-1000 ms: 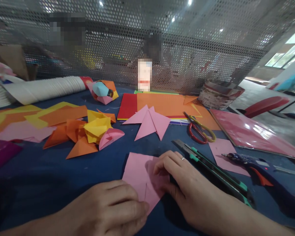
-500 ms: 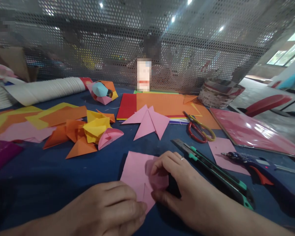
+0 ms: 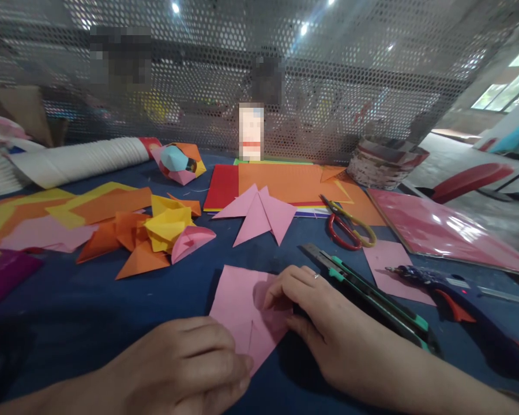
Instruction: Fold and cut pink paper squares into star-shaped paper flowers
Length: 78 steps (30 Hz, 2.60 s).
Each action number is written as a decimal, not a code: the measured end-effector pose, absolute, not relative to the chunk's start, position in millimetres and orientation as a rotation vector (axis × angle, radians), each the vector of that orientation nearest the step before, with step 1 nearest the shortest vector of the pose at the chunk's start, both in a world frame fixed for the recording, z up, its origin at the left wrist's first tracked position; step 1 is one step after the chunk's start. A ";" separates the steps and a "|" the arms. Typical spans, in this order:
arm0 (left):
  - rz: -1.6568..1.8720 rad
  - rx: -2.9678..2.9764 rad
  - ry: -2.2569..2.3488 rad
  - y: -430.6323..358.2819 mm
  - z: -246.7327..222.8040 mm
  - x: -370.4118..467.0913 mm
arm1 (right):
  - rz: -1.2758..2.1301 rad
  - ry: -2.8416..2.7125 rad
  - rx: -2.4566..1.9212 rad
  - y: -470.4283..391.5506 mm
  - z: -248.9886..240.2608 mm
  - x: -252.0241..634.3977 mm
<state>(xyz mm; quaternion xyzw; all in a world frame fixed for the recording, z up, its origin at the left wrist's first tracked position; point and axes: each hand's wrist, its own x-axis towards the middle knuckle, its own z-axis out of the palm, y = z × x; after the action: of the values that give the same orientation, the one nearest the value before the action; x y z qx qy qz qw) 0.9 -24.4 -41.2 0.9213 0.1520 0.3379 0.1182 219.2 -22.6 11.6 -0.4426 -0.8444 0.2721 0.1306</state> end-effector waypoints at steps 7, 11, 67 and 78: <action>0.911 2.636 0.318 -20.8 -27.4 -15.4 | 0.784 -2.408 -1.239 -23.2 3.3 220.0; 0.824 2.457 0.389 -5.2 -8.7 -24.7 | 0.779 -2.410 -1.221 -22.4 1.8 220.8; 0.563 2.342 0.958 -5.8 -20.2 4.6 | 0.706 -2.887 -0.551 -25.7 13.1 221.2; 0.576 2.257 1.053 -8.7 -19.7 5.6 | 0.723 -2.957 -0.645 -26.5 18.3 214.5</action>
<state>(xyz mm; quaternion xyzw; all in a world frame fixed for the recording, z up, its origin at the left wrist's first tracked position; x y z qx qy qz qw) 5.6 -8.7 -19.7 0.8454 0.3945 0.2158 0.2885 214.5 -26.5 18.3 -0.2072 -0.9502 0.2324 0.0151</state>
